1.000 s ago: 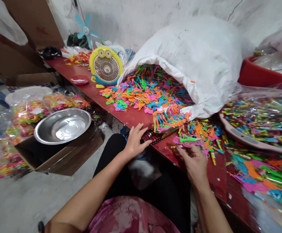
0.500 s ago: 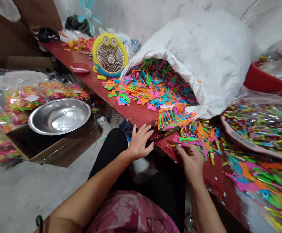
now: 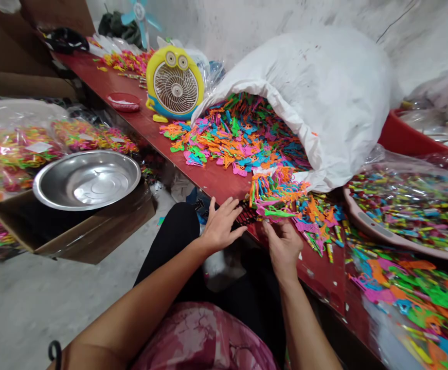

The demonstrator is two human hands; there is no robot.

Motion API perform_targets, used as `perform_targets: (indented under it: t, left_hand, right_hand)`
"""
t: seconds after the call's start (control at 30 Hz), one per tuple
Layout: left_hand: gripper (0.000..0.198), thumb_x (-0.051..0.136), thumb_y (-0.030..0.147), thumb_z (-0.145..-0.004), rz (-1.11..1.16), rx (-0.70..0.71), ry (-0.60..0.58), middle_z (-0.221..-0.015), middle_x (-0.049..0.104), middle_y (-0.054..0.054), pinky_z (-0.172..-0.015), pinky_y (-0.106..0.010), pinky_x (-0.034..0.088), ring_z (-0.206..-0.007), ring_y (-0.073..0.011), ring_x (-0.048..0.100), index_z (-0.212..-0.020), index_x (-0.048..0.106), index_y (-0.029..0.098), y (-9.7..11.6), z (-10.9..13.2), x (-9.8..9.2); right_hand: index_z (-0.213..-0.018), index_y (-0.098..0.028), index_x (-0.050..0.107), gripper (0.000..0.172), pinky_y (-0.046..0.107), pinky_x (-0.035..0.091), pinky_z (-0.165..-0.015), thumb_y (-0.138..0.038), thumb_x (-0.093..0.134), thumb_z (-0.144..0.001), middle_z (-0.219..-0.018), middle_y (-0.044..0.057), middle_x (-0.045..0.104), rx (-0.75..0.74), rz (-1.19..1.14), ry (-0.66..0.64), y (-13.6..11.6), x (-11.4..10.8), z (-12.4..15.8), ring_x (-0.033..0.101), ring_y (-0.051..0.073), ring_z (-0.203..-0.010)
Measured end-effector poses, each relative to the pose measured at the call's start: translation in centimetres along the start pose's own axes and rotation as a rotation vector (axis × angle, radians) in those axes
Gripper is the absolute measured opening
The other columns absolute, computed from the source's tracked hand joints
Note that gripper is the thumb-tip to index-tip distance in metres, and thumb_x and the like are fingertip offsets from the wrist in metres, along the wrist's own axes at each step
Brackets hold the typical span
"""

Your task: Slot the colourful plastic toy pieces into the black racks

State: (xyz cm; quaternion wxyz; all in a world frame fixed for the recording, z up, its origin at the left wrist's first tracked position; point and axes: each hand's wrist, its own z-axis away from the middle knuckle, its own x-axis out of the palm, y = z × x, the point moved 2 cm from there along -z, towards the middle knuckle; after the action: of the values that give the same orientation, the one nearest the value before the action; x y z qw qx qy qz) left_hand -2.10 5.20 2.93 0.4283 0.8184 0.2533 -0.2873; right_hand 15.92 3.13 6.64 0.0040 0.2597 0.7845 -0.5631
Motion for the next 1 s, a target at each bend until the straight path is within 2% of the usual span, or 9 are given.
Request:
perform_targets:
  t: [0.13,0.27,0.53,0.77,0.9,1.0]
  left_hand:
    - [0.053,0.063,0.046,-0.090,0.015,0.003,0.000,-0.149,0.049,-0.014,-0.120,-0.067,0.006,-0.144,-0.0313,0.039,-0.134,0.055,0.018,-0.2,0.0,-0.1]
    - [0.054,0.063,0.046,-0.089,0.022,0.005,-0.003,-0.150,0.048,-0.014,-0.120,-0.067,0.005,-0.144,-0.0312,0.038,-0.135,0.055,0.018,-0.4,0.1,0.0]
    - [0.054,0.062,0.046,-0.089,0.018,0.018,0.019,-0.150,0.049,-0.014,-0.121,-0.066,0.005,-0.144,-0.0308,0.039,-0.135,0.054,0.018,-0.5,0.2,0.1]
    - [0.053,0.063,0.045,-0.089,0.018,0.014,0.016,-0.149,0.050,-0.014,-0.120,-0.067,0.007,-0.143,-0.0318,0.040,-0.134,0.055,0.019,-0.4,0.1,0.2]
    - [0.053,0.062,0.045,-0.089,0.015,0.021,0.027,-0.149,0.050,-0.014,-0.120,-0.068,0.007,-0.143,-0.0320,0.040,-0.134,0.056,0.019,-0.5,0.2,0.2]
    - [0.052,0.061,0.045,-0.090,0.021,0.024,0.026,-0.149,0.050,-0.015,-0.120,-0.067,0.006,-0.143,-0.0320,0.040,-0.134,0.056,0.019,-0.4,0.2,0.2]
  right_hand:
    - [-0.095,-0.017,0.071,0.025,0.032,0.051,-0.075,-0.039,0.068,-0.083,-0.087,0.005,0.072,-0.086,0.102,-0.022,0.1,0.6,0.0,0.064,0.018,-0.075]
    - [-0.094,-0.018,0.070,0.022,0.031,0.049,-0.074,-0.038,0.064,-0.087,-0.083,0.003,0.070,-0.174,0.228,-0.050,0.2,0.7,-0.2,0.062,0.017,-0.074]
    - [-0.085,-0.019,0.063,0.025,0.028,0.045,-0.067,-0.043,0.061,-0.089,-0.077,0.002,0.066,-0.141,0.262,-0.038,-0.1,1.5,-0.2,0.057,0.016,-0.068]
    - [-0.079,-0.019,0.060,0.026,0.029,0.042,-0.067,-0.041,0.060,-0.091,-0.074,0.002,0.062,-0.254,0.407,0.010,-1.0,1.5,-0.3,0.057,0.017,-0.070]
    - [-0.083,-0.019,0.065,0.023,0.031,0.044,-0.070,-0.038,0.057,-0.093,-0.077,0.004,0.066,-0.357,0.449,-0.039,-1.1,1.6,-0.2,0.060,0.019,-0.073]
    - [-0.085,-0.019,0.067,0.023,0.032,0.046,-0.071,-0.037,0.055,-0.093,-0.077,0.005,0.067,-0.366,0.438,-0.077,-1.2,1.7,-0.2,0.061,0.020,-0.073]
